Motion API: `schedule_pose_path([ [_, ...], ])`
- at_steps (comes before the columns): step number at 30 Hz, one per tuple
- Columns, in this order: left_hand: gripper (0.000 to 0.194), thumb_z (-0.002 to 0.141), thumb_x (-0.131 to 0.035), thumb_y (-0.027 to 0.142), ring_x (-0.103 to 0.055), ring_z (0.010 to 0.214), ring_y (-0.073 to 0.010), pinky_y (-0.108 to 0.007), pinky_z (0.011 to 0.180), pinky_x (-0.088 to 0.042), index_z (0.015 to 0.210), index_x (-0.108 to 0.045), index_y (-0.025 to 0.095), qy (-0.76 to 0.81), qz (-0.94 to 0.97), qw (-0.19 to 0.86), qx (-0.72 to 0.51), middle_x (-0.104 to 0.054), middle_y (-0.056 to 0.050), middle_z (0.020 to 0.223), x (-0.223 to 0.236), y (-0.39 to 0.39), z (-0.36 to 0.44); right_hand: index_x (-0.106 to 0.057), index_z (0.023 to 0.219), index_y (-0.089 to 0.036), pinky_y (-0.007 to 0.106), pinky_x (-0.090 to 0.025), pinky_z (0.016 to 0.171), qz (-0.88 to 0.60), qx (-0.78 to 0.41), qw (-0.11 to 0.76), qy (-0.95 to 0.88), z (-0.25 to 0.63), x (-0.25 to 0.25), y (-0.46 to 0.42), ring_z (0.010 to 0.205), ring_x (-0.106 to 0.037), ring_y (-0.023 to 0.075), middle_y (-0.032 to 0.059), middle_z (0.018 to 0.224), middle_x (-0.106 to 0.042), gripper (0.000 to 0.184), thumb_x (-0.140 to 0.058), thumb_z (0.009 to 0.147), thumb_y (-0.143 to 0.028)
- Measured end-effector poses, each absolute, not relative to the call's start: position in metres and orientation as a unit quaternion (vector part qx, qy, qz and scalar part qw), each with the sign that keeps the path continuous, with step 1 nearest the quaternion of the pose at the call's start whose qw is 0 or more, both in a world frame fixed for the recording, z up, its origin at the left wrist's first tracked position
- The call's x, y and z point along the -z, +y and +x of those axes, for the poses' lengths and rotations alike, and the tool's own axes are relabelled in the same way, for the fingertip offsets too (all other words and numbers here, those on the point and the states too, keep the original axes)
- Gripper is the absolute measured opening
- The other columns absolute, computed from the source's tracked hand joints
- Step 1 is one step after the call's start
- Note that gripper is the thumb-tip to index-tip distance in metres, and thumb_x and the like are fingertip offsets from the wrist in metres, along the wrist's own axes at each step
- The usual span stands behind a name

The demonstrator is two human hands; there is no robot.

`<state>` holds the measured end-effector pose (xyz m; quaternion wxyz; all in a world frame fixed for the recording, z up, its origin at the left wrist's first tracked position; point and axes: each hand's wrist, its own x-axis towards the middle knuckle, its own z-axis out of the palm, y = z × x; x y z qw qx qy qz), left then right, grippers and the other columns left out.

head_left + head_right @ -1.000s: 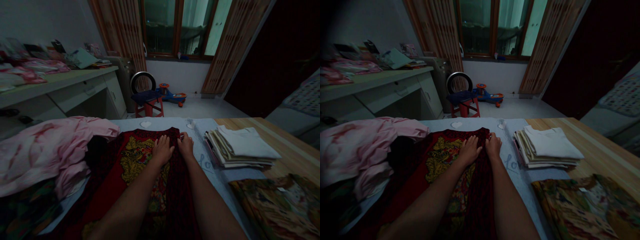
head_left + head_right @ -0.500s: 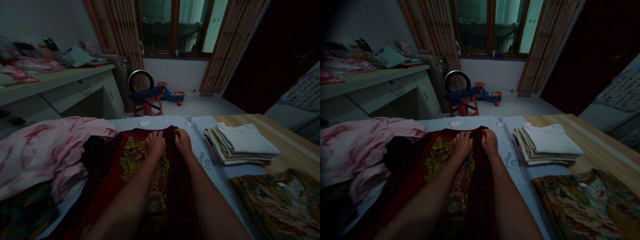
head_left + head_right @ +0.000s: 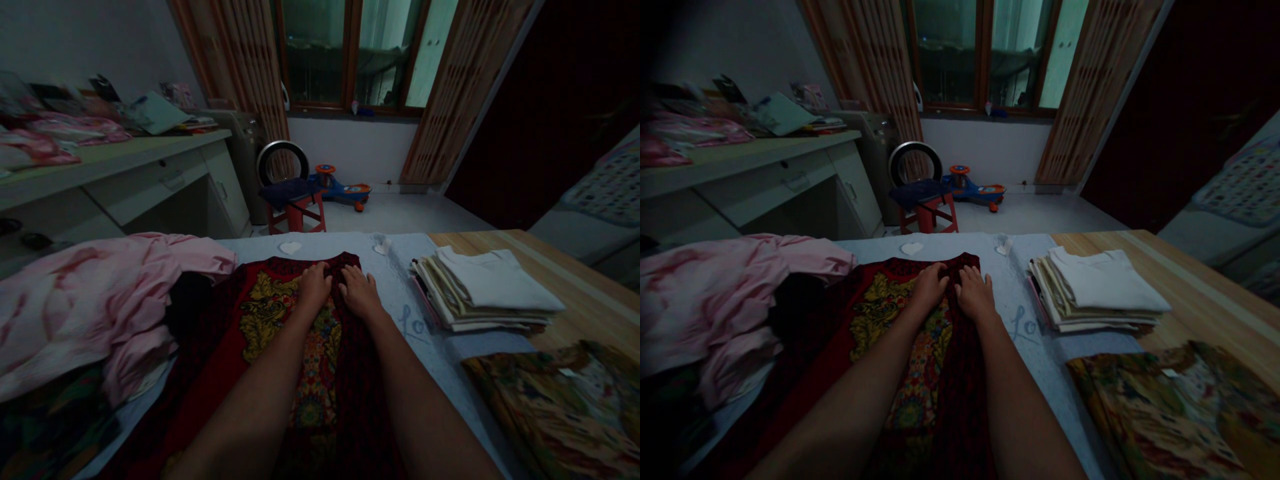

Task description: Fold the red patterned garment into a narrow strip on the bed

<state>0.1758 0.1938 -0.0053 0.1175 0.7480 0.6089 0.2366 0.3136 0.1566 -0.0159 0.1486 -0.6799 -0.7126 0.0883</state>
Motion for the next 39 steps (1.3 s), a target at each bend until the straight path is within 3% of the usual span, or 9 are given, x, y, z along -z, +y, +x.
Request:
schedule_pose_path([
  [4, 0.028, 0.083, -0.06, 0.016, -0.063, 0.101, -0.0198, -0.031, 0.091, -0.046, 0.111, -0.063, 0.022, 0.595, 0.746, 0.149, -0.259, -0.069, -0.006, 0.11, 0.01, 0.2, 0.177, -0.043, 0.142, -0.022, 0.056, -0.017, 0.115, -0.675, -0.077, 0.167, -0.715, 0.313, 0.015, 0.157, 0.146, -0.025, 0.0243, 0.0095, 0.155, -0.036, 0.049, -0.045, 0.094, -0.024],
  [9, 0.026, 0.085, -0.057, 0.015, -0.063, 0.1, -0.018, -0.028, 0.09, -0.047, 0.109, -0.063, 0.021, 0.575, 0.747, 0.162, -0.291, -0.069, -0.005, 0.109, 0.013, 0.203, 0.178, -0.052, 0.136, -0.02, 0.047, -0.012, 0.119, -0.636, -0.037, 0.21, -0.742, 0.309, 0.01, 0.157, 0.144, -0.03, 0.0192, 0.0079, 0.15, -0.045, 0.047, -0.039, 0.091, -0.012],
  [13, 0.025, 0.084, -0.057, 0.015, -0.064, 0.099, -0.0184, -0.029, 0.089, -0.046, 0.108, -0.064, 0.021, 0.585, 0.746, 0.147, -0.283, -0.07, -0.005, 0.108, 0.015, 0.204, 0.177, -0.051, 0.138, -0.02, 0.047, -0.015, 0.118, -0.64, -0.069, 0.163, -0.748, 0.305, 0.009, 0.154, 0.14, -0.036, 0.0208, 0.0081, 0.149, -0.046, 0.045, -0.036, 0.095, -0.018],
  [20, 0.021, 0.086, -0.057, 0.018, -0.064, 0.098, -0.0188, -0.03, 0.088, -0.046, 0.105, -0.065, 0.021, 0.603, 0.74, 0.134, -0.265, -0.07, -0.006, 0.107, 0.013, 0.203, 0.175, -0.039, 0.147, -0.024, 0.056, -0.013, 0.116, -0.654, -0.077, 0.114, -0.744, 0.304, 0.01, 0.15, 0.146, -0.024, 0.0251, 0.0059, 0.157, -0.031, 0.051, -0.04, 0.097, -0.035],
  [27, 0.022, 0.088, -0.054, 0.019, -0.063, 0.101, -0.0188, -0.03, 0.091, -0.046, 0.107, -0.065, 0.023, 0.606, 0.739, 0.137, -0.26, -0.07, -0.005, 0.109, 0.011, 0.203, 0.174, -0.038, 0.148, -0.025, 0.057, -0.011, 0.116, -0.656, -0.079, 0.11, -0.743, 0.303, 0.011, 0.15, 0.147, -0.021, 0.0257, 0.0062, 0.158, -0.029, 0.054, -0.041, 0.096, -0.039],
  [30, 0.023, 0.088, -0.053, 0.019, -0.059, 0.107, -0.0216, -0.032, 0.096, -0.044, 0.107, -0.065, 0.022, 0.613, 0.743, 0.091, -0.252, -0.067, -0.007, 0.112, 0.006, 0.199, 0.174, -0.041, 0.146, -0.024, 0.056, -0.012, 0.116, -0.653, -0.086, 0.135, -0.74, 0.304, 0.012, 0.151, 0.146, -0.024, 0.0257, 0.0071, 0.157, -0.032, 0.055, -0.045, 0.093, -0.039],
  [35, 0.029, 0.089, -0.046, 0.015, -0.055, 0.113, -0.0228, -0.033, 0.099, -0.042, 0.112, -0.063, 0.021, 0.575, 0.777, 0.048, -0.251, -0.063, -0.008, 0.116, -0.003, 0.191, 0.18, -0.055, 0.132, -0.022, 0.049, -0.017, 0.116, -0.658, -0.088, 0.229, -0.711, 0.313, 0.012, 0.156, 0.139, -0.038, 0.0209, 0.0089, 0.148, -0.047, 0.043, -0.044, 0.09, -0.022],
  [39, 0.034, 0.092, -0.038, 0.012, -0.056, 0.116, -0.0189, -0.031, 0.105, -0.04, 0.118, -0.06, 0.018, 0.502, 0.828, 0.082, -0.235, -0.064, -0.008, 0.121, 0.001, 0.189, 0.187, -0.051, 0.135, -0.021, 0.047, -0.019, 0.116, -0.694, -0.094, 0.246, -0.67, 0.322, 0.013, 0.16, 0.136, -0.041, 0.018, 0.0091, 0.145, -0.05, 0.048, -0.034, 0.091, -0.011],
])
